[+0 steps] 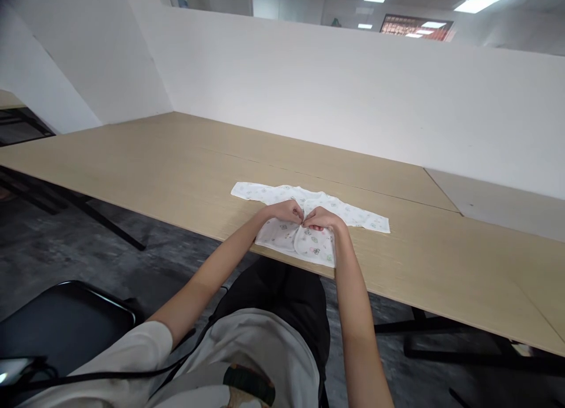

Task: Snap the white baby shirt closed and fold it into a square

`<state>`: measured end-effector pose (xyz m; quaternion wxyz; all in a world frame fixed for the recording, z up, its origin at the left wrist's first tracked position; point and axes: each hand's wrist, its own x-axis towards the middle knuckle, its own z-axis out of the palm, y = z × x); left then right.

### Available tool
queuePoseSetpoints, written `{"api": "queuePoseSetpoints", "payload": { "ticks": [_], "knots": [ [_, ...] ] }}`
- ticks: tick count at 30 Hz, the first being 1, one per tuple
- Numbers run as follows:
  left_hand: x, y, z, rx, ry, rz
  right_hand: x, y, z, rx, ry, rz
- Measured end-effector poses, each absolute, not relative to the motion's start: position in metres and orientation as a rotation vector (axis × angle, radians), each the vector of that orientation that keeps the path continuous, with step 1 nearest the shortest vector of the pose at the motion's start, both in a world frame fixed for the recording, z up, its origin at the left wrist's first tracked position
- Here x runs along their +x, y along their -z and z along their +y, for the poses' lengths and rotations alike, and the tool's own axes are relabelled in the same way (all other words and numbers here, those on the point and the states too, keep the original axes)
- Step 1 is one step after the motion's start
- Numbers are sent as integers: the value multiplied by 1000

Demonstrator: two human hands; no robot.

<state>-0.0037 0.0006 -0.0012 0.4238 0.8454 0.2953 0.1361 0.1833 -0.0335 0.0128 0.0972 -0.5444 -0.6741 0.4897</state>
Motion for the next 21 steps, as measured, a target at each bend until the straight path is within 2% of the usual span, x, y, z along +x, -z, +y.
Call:
{"api": "queuePoseSetpoints", "payload": {
  "ticks": [21],
  "knots": [
    [-6,2,3,2091,-318,682,185,-7,-30,-1613,-1516,-1927]
  ]
}}
